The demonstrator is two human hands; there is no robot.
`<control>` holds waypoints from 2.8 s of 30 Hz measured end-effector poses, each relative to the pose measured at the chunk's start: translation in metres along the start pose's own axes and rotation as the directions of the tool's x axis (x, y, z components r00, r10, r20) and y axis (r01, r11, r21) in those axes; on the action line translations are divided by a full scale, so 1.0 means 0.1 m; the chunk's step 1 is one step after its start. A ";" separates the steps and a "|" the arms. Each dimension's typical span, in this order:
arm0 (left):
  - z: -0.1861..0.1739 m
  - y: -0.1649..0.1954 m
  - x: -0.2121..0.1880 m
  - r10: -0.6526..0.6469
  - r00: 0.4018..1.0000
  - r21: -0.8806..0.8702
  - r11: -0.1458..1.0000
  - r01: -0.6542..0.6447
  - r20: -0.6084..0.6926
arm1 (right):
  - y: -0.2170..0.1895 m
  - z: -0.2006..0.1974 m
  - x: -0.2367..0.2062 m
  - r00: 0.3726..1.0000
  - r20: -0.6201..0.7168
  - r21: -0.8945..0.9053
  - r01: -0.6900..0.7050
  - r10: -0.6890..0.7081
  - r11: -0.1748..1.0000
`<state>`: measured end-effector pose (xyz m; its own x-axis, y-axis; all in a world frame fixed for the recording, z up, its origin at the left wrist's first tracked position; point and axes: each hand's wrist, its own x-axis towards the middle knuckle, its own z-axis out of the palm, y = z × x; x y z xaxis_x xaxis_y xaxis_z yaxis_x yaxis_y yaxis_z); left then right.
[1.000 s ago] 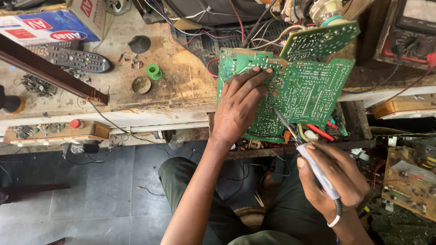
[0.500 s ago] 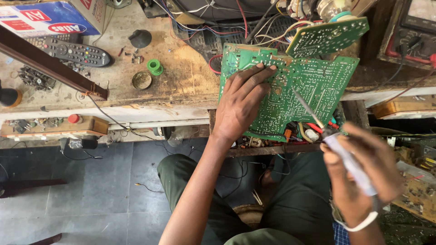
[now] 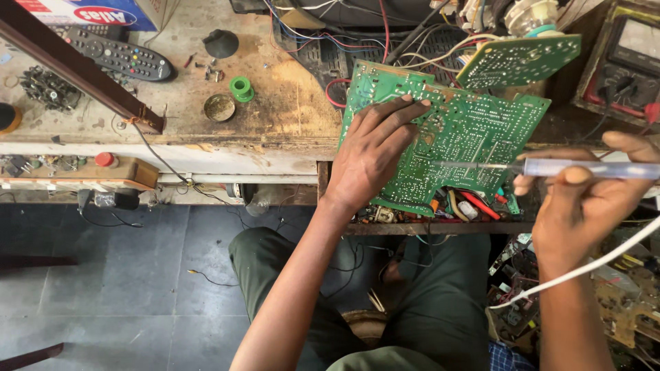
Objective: The person sits on the floor and works on a green circuit board, using a soldering iron to solder components and a multimeter to test connections. The person handles the board, soldering iron, and multimeter probes throughout the task.
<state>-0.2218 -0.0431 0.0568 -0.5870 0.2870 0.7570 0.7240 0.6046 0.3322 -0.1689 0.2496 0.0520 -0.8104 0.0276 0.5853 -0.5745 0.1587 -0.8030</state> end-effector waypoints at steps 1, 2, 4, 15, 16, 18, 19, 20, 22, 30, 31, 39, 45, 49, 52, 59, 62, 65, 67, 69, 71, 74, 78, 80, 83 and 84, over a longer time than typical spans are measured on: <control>0.00 0.00 -0.01 -0.004 1.000 -0.003 1.000 0.004 -0.001 | 0.04 0.00 0.03 1.000 0.003 -0.003 0.010 -0.009 1.000; 0.00 0.00 -0.01 -0.006 1.000 -0.007 1.000 0.006 -0.003 | 0.08 0.01 0.05 1.000 0.007 -0.002 0.022 -0.022 1.000; 0.00 -0.01 -0.01 -0.006 1.000 -0.007 1.000 0.006 -0.005 | 0.14 0.02 0.08 0.999 0.015 0.003 0.047 -0.047 0.999; 0.00 -0.05 -0.03 -0.003 1.000 -0.019 1.000 0.003 0.012 | 0.23 -0.01 0.11 0.999 -0.011 0.010 -0.038 0.038 0.999; 0.00 -0.05 -0.02 -0.004 1.000 -0.017 1.000 0.004 0.014 | 0.24 -0.02 0.12 0.999 -0.004 0.033 -0.042 0.043 0.999; 0.00 -0.04 -0.02 -0.007 1.000 -0.019 1.000 0.007 0.013 | 0.25 -0.04 0.11 0.999 -0.007 0.073 -0.040 0.040 0.997; 0.00 -0.03 -0.02 -0.008 1.000 -0.023 1.000 0.008 0.010 | 0.26 -0.05 0.10 0.999 -0.018 0.090 -0.031 0.032 0.995; 0.00 -0.03 -0.02 -0.009 1.000 -0.027 1.000 0.009 0.006 | 0.26 -0.06 0.09 0.999 -0.027 0.099 -0.019 0.022 0.995; 0.00 -0.03 -0.01 -0.007 1.000 -0.033 0.999 0.007 0.007 | 0.25 -0.08 0.08 0.999 -0.040 0.110 0.006 -0.002 0.994; 0.03 -0.03 -0.01 -0.004 1.000 -0.021 1.000 0.004 0.006 | 0.21 0.00 0.12 0.999 -0.030 0.007 0.033 -0.033 0.999; 0.03 -0.02 0.00 -0.007 1.000 -0.015 1.000 0.007 0.003 | 0.19 0.01 0.12 0.999 -0.028 0.013 0.034 -0.033 0.999; 0.02 -0.02 0.02 -0.008 1.000 -0.007 1.000 0.008 0.027 | 0.08 0.26 -0.23 0.959 -0.088 -0.279 0.235 -0.268 0.931; 0.01 0.02 0.09 -0.008 0.999 -0.036 0.999 0.010 0.046 | -0.07 0.53 -0.70 0.936 -0.168 -0.282 0.256 -0.310 0.925; 0.04 0.06 0.13 0.004 0.999 -0.046 0.999 -0.002 0.038 | -0.06 0.54 -0.89 0.951 -0.149 -0.367 0.202 -0.272 0.908; 0.06 0.10 0.16 -0.001 1.000 -0.044 0.999 0.002 0.022 | -0.01 0.48 -0.92 0.959 -0.140 -0.422 0.166 -0.245 0.891; 0.11 0.13 0.18 -0.002 1.000 -0.030 1.000 0.003 0.019 | -0.01 0.45 -0.90 0.963 -0.116 -0.368 0.185 -0.243 0.911; 0.13 0.15 0.18 -0.012 1.000 -0.004 1.000 0.012 0.009 | 0.01 0.45 -0.90 0.969 -0.119 -0.363 0.160 -0.216 0.918; 0.14 0.15 0.19 -0.011 1.000 -0.010 1.000 0.011 0.009 | 0.04 0.42 -0.92 0.975 -0.110 -0.276 0.158 -0.194 0.948; 0.14 0.15 0.19 -0.008 1.000 -0.013 1.000 0.008 0.007 | 0.06 0.40 -0.94 0.978 -0.115 -0.322 0.126 -0.171 0.938; 0.14 0.16 0.19 -0.008 1.000 -0.013 1.000 0.008 0.007 | 0.06 0.39 -0.96 0.981 -0.122 -0.336 0.102 -0.151 0.936; 0.13 0.16 0.19 -0.012 1.000 -0.009 1.000 0.012 0.008 | 0.06 0.40 -0.97 0.983 -0.128 -0.315 0.087 -0.133 0.945; 0.13 0.15 0.19 -0.008 1.000 -0.007 1.000 0.008 0.011 | 0.01 0.44 -0.95 0.978 -0.172 -0.296 0.060 -0.114 0.953; 0.13 0.14 0.19 -0.007 1.000 -0.004 1.000 0.007 0.009 | -0.12 0.43 -0.84 0.971 -0.189 -0.199 0.110 -0.148 0.974; 0.13 0.14 0.18 -0.006 1.000 -0.003 1.000 0.006 0.011 | -0.19 0.38 -0.73 0.978 -0.183 -0.203 0.058 -0.096 0.977; 0.13 0.13 0.17 -0.012 1.000 -0.016 1.000 0.012 0.016 | -0.25 0.26 -0.50 0.980 -0.175 -0.060 0.082 -0.092 0.995; 0.12 0.13 0.16 -0.012 1.000 -0.020 1.000 0.013 0.014 | -0.26 0.22 -0.41 0.981 -0.171 -0.027 0.092 -0.096 0.995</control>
<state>-0.2266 -0.0214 0.0665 -0.6010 0.2900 0.7448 0.7234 0.5935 0.3527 -0.1235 0.2223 0.0461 -0.7200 0.1808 0.6701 -0.6437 0.1871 -0.7421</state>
